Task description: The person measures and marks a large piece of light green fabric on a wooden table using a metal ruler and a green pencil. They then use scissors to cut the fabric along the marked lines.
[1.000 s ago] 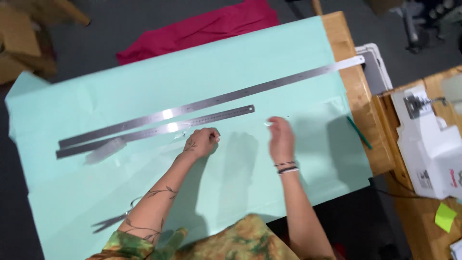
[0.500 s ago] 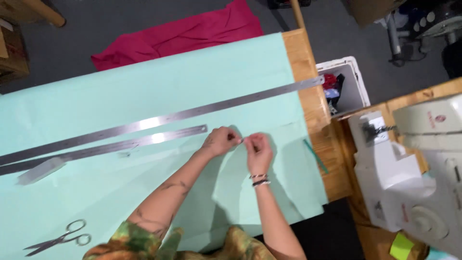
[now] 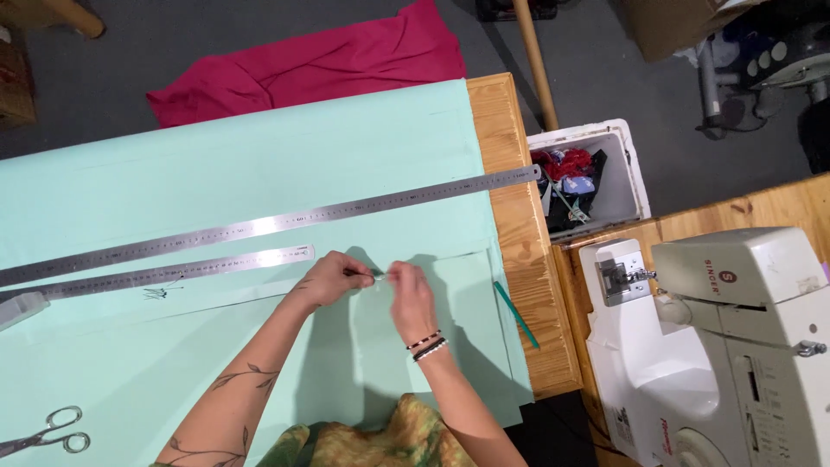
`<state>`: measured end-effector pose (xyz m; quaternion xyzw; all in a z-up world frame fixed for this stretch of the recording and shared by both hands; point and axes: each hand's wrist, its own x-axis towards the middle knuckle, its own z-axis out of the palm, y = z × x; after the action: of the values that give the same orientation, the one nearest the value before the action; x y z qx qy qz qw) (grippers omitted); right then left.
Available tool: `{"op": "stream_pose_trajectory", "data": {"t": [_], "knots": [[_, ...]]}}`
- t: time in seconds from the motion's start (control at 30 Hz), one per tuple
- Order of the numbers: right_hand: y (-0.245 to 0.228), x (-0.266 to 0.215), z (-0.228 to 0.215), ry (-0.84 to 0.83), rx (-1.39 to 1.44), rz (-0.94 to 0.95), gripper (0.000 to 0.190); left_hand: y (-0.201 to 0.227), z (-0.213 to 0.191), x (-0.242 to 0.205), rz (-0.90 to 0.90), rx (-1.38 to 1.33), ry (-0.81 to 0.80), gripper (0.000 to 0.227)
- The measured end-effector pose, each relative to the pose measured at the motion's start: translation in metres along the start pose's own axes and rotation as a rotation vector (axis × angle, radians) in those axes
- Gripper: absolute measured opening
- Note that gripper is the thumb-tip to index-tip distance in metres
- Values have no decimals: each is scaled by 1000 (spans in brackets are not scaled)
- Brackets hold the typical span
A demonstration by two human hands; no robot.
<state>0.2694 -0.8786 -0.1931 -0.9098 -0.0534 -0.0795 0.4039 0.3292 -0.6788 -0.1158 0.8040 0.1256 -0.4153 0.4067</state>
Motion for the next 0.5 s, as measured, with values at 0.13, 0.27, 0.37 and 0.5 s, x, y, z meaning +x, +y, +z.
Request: {"op": "stream_pose_trajectory", "data": {"t": [0.13,0.27,0.37,0.5], "knots": [[-36,42,-93,539,1049,766,20,32,-13,-23,35,130,-20,26],[31,32,-114,333,519,497,25,96,16,-12,146,186,-112,33],[46,38,-106,347,555,489,29,120,54,23,339,82,-109,42],[36,37,-106,390,460,533,30,128,82,33,326,96,-4,17]]}}
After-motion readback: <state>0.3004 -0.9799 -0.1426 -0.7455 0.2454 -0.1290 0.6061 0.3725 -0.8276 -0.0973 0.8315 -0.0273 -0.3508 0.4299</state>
